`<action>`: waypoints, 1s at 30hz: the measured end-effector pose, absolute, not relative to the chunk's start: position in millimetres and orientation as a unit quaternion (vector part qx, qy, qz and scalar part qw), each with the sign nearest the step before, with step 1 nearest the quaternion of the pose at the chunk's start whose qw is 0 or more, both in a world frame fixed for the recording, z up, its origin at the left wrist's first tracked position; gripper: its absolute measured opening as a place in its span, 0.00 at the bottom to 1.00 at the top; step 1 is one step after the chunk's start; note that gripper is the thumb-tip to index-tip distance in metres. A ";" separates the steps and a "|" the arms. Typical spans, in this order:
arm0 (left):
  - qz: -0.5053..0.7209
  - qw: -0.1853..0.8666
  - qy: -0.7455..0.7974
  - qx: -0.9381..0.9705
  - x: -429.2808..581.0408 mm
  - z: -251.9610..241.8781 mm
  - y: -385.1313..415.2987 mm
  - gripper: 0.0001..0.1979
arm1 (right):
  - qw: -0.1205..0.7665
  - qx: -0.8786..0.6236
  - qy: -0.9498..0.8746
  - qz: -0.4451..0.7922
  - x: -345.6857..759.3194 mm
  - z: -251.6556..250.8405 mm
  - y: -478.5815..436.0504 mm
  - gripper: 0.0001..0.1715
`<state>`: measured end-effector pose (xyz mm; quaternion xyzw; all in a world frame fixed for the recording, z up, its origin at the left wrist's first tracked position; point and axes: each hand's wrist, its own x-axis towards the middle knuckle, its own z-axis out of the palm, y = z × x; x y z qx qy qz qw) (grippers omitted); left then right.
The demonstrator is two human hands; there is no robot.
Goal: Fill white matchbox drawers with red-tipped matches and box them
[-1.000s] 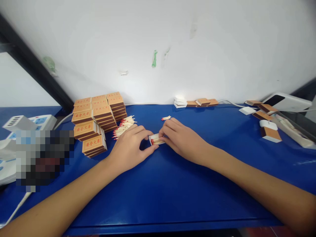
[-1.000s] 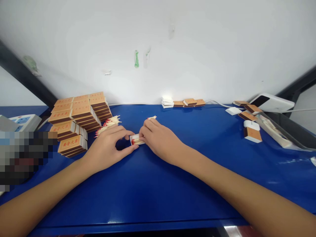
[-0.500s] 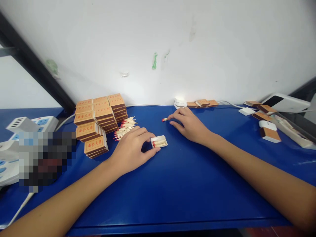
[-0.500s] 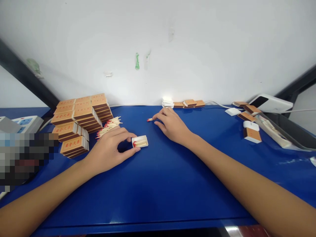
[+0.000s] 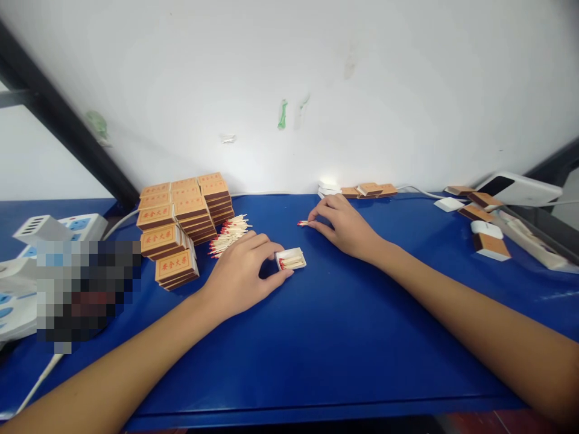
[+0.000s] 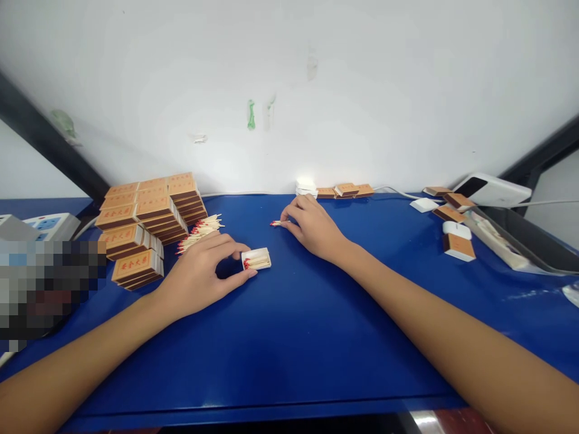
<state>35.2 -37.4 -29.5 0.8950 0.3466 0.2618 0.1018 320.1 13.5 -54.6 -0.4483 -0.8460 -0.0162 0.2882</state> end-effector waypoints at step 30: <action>0.269 0.091 0.359 0.889 34.1 -31.2 -33.4 0.10 | 0.271 -0.430 -0.861 -0.008 297.6 -34.1 -13.7 0.07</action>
